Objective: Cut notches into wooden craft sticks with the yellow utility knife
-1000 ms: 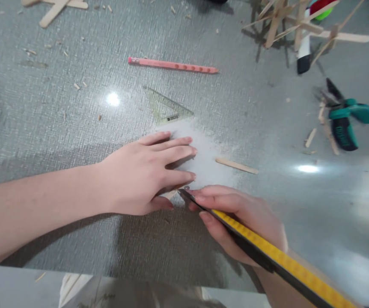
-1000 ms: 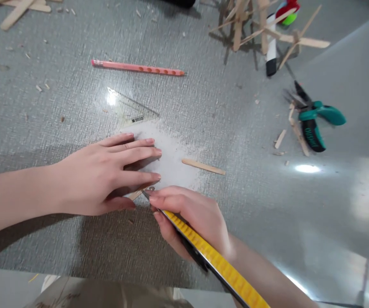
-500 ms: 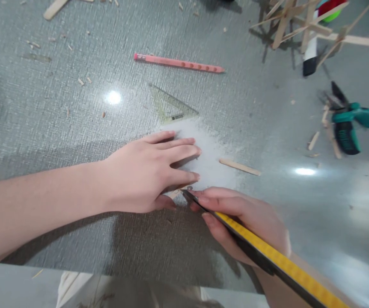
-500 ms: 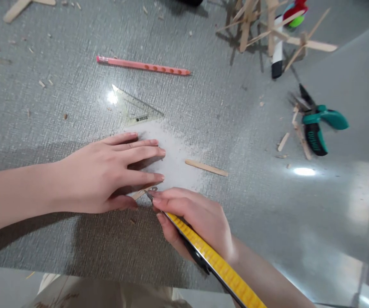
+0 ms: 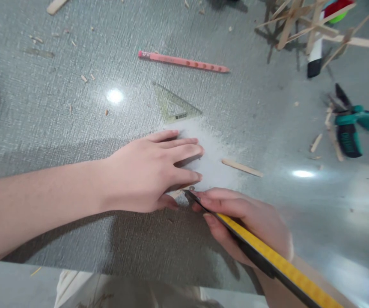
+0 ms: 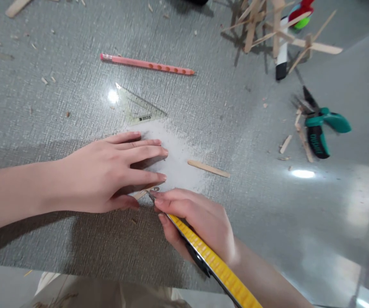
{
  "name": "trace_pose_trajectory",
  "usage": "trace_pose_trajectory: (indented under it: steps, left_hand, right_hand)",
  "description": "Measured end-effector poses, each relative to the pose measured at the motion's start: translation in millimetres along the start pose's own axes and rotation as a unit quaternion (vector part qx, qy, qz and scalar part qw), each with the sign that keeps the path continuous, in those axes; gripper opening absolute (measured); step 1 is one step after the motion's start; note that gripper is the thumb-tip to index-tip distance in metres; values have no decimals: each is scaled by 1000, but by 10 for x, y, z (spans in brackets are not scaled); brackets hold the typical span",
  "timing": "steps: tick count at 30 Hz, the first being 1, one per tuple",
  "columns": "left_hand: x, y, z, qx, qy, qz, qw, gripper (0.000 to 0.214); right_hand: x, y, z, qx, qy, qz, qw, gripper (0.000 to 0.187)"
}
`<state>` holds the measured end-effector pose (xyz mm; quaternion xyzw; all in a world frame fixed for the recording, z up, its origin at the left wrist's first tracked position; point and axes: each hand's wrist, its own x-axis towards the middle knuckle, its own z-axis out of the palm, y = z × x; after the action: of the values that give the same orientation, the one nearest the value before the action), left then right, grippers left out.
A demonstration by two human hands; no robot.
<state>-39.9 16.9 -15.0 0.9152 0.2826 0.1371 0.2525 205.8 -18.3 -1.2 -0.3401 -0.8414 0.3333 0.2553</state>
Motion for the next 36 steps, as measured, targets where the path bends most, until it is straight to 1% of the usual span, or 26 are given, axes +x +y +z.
trace_pose_trajectory:
  steps: [4, 8, 11, 13, 18, 24, 29, 32, 36]
  left_hand:
    - [1, 1, 5, -3, 6, 0, 1000, 45]
    - [12, 3, 13, 5, -6, -5, 1000, 50]
    - [20, 10, 10, 10, -16, -8, 1000, 50]
    - [22, 18, 5, 9, -18, -12, 1000, 48]
    - [19, 33, -3, 1, -8, -17, 1000, 43]
    - [9, 38, -1, -3, 0, -19, 1000, 44]
    - [9, 36, 0, 3, -5, -20, 1000, 46]
    - [12, 33, 2, 2, -1, -17, 1000, 47]
    - [9, 26, 7, 3, -4, -12, 1000, 49]
  right_hand:
    - [4, -38, 12, 14, -5, 15, 1000, 32]
    - [-15, -72, 30, 8, -4, 24, 1000, 33]
    - [-23, -89, 43, 8, -3, 32, 999, 31]
    - [-22, -98, 48, 11, -3, 24, 1000, 29]
    - [-20, -108, 45, 6, -4, 18, 1000, 24]
    - [-37, -82, 38, -4, -12, 1, 1000, 33]
    - [-58, -47, 41, 4, -1, 1, 1000, 32]
    - [-59, -36, 31, 3, 5, 0, 1000, 37]
    - [-54, -29, 20, -13, -5, 6, 1000, 41]
